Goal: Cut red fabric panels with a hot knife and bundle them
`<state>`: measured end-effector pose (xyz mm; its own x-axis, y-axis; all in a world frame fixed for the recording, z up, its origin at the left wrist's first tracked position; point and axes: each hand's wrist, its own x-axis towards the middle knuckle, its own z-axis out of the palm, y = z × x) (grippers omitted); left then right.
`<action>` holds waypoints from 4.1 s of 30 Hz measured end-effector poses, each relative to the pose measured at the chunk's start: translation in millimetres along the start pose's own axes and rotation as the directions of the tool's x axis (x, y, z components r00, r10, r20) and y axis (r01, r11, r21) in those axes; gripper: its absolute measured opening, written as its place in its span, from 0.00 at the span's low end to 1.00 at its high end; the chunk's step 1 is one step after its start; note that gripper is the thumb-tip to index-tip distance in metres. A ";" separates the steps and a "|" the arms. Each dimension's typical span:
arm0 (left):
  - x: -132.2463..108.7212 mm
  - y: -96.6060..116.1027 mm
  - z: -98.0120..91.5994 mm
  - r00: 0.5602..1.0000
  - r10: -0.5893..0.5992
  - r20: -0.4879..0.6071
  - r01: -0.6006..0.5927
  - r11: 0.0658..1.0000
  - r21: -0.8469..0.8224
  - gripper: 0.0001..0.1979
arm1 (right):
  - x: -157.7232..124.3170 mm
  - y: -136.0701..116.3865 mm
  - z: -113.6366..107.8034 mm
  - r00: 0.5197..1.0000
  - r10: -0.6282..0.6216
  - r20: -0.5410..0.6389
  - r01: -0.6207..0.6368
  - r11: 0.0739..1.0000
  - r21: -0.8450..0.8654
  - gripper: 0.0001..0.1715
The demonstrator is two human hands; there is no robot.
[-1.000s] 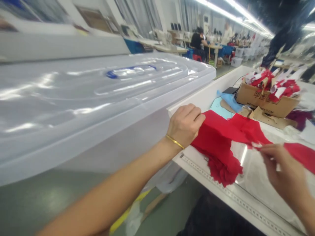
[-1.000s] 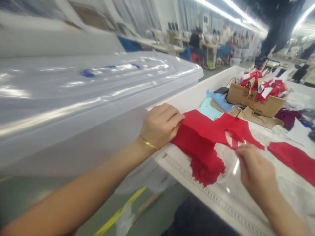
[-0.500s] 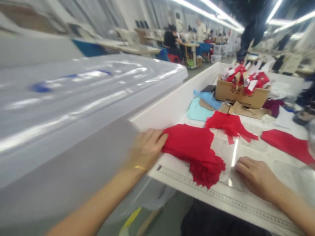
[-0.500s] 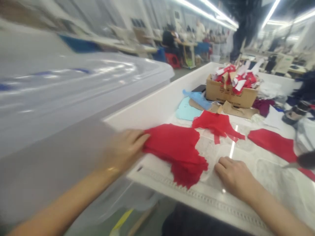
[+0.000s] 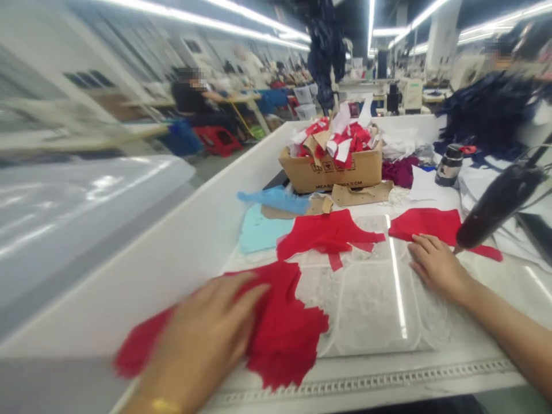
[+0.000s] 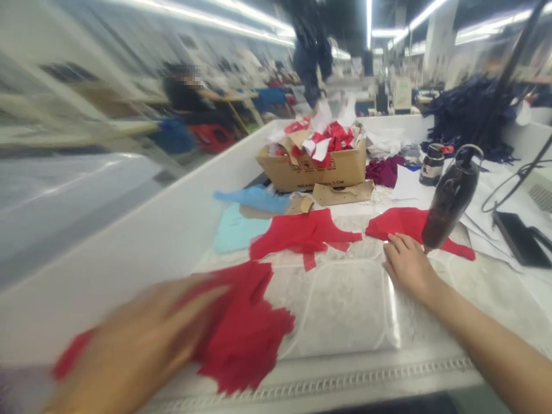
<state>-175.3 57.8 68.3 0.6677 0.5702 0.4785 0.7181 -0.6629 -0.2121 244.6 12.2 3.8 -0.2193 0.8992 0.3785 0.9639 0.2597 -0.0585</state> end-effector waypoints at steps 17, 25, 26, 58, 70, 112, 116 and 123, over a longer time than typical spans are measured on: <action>211.4 146.3 114.9 0.890 -0.130 0.437 0.287 0.904 -0.316 0.14 | 3.8 3.4 -29.7 0.959 0.279 0.042 -0.282 0.936 0.213 0.15; 207.5 144.0 114.8 0.811 -0.273 0.517 0.581 0.470 -0.664 0.13 | 3.8 8.4 -30.3 0.951 0.308 -0.008 -0.301 0.932 0.201 0.12; 206.1 144.4 112.5 0.794 -0.278 0.540 0.607 0.384 -0.696 0.14 | 3.8 9.6 -29.7 0.949 0.314 -0.014 -0.305 0.931 0.200 0.12; 80.9 123.2 57.3 0.931 0.362 0.048 -0.355 0.928 -0.112 0.25 | 2.5 21.3 -29.0 0.828 0.531 0.181 -0.559 0.810 0.178 0.13; 60.7 118.4 41.2 0.949 0.311 0.058 -0.295 0.936 -0.190 0.23 | 1.4 22.4 -31.8 0.829 0.498 0.255 -0.539 0.833 0.126 0.13; 99.0 283.8 54.0 0.908 0.400 0.128 -0.256 0.769 -0.585 0.40 | 1.5 26.4 -54.1 0.879 0.375 0.295 -0.447 0.864 0.232 0.07; 93.8 287.3 43.6 0.906 0.413 0.090 -0.272 0.732 -0.625 0.37 | -0.9 27.9 -51.1 0.891 0.365 0.270 -0.426 0.877 0.221 0.07; 101.2 242.4 39.8 0.907 0.421 0.023 -0.341 0.764 -0.548 0.19 | -5.2 27.4 -42.1 0.911 0.343 0.230 -0.395 0.885 0.246 0.08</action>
<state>74.2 -25.8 31.5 0.9123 0.2491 0.3250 0.2133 -0.9666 0.1421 278.5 -0.2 39.1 0.0961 0.9890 0.1125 0.9025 -0.0389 -0.4290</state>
